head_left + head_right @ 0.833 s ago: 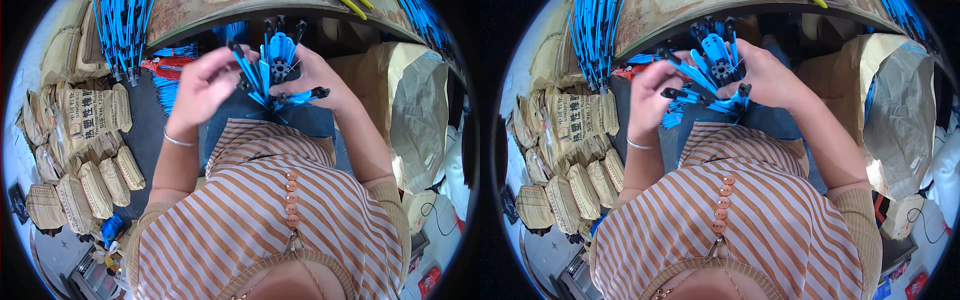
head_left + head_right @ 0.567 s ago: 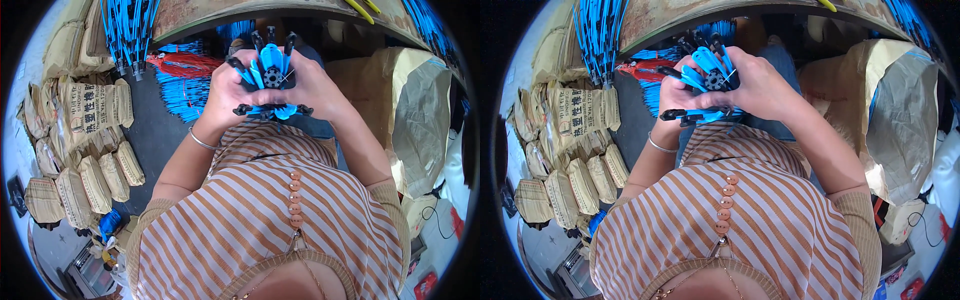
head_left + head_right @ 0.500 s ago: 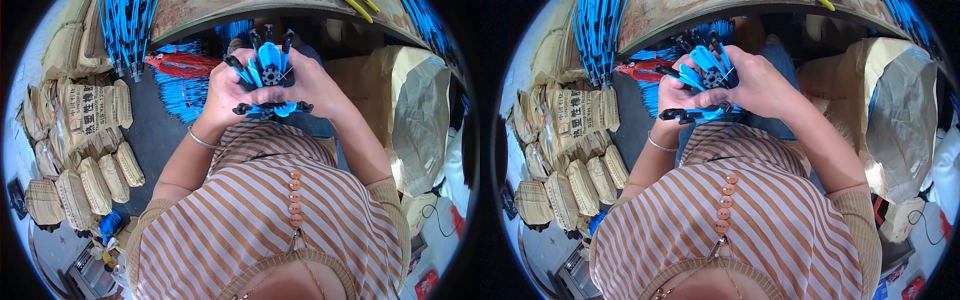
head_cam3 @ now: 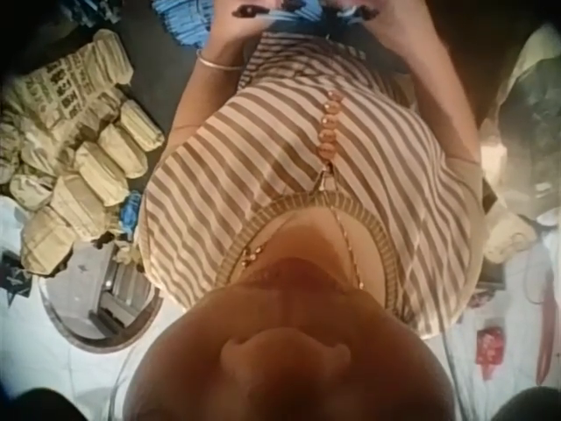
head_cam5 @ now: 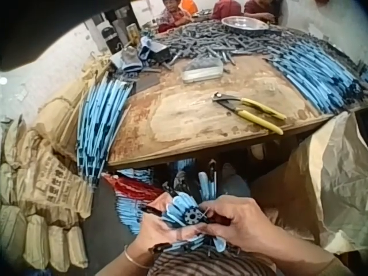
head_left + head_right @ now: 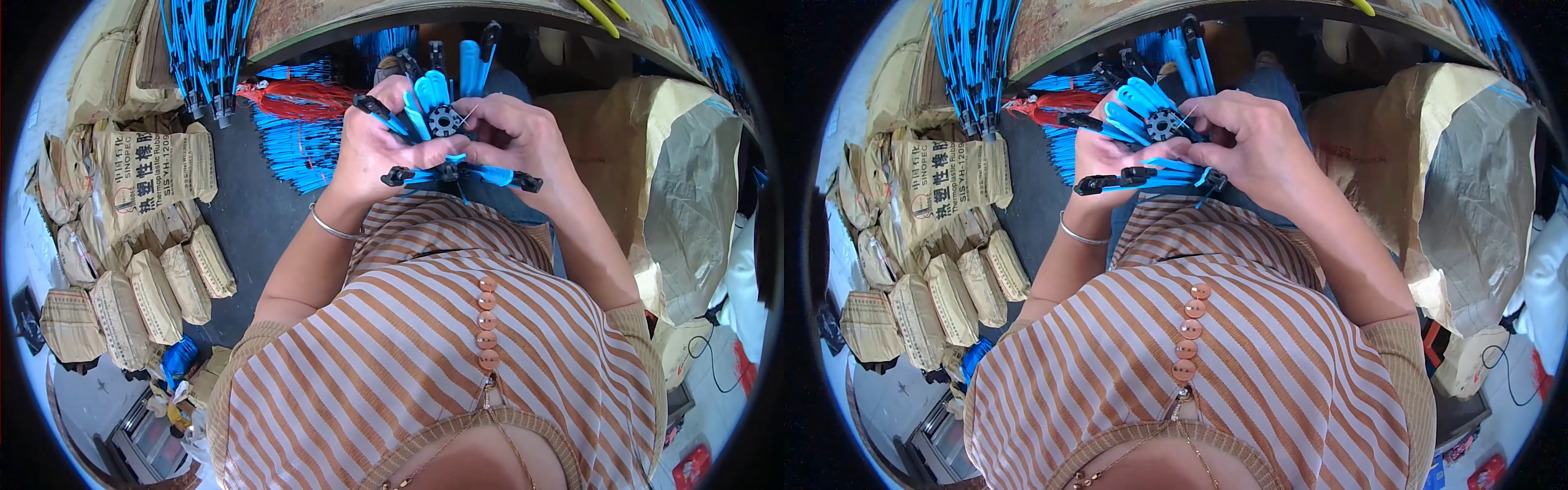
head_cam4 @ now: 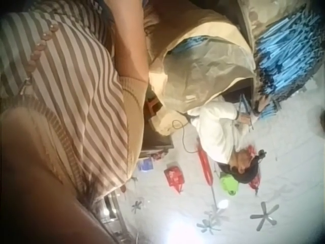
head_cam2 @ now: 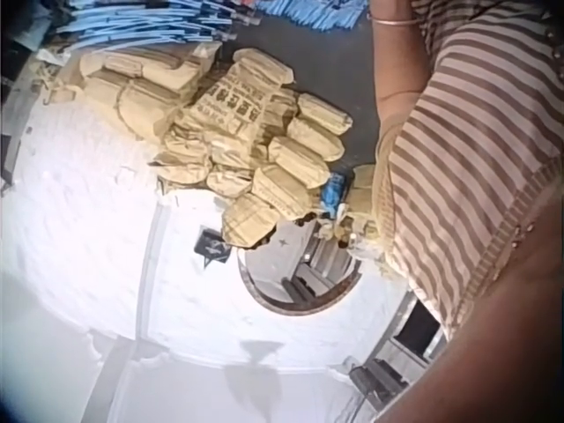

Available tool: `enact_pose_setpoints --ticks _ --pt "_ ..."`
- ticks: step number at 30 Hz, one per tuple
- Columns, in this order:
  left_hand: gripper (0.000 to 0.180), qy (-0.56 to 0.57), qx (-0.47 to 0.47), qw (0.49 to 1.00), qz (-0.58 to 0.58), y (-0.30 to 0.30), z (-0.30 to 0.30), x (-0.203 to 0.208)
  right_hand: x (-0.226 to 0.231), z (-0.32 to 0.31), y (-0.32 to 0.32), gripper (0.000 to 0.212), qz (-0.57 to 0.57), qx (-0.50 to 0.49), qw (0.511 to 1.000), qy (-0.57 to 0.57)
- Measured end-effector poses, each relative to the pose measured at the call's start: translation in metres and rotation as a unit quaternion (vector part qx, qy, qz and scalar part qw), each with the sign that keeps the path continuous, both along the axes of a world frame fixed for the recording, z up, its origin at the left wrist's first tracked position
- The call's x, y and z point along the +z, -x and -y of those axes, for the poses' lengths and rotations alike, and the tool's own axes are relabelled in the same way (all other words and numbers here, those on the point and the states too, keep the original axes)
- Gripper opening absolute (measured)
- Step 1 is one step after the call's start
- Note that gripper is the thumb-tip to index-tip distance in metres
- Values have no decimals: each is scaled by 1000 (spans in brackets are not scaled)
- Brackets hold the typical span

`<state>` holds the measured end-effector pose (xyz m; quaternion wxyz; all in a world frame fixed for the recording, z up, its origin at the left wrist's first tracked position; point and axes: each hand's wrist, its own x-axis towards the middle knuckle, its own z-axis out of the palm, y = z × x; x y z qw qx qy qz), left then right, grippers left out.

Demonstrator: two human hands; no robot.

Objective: The person assembles blue rod bundles into circular black caps, then uses pliers to secure them.

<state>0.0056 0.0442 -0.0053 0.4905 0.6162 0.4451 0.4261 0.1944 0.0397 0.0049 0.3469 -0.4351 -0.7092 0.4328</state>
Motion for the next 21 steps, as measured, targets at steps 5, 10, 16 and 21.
enact_pose_setpoints --ticks 5,10,16,21 --pt "30 -15 24 999 -26 -4 1 3 -4 -3 1 29 -8 6 1000 1" --pt "30 -25 59 998 -28 -12 0 -1 -4 -3 1 27 -73 -20 993 86" --pt "30 -14 36 999 -33 -8 -7 -2 -14 -10 -4 22 -157 4 970 184" --pt "31 -67 -18 996 -56 -4 -13 -3 -10 -15 -5 19 -87 28 990 111"
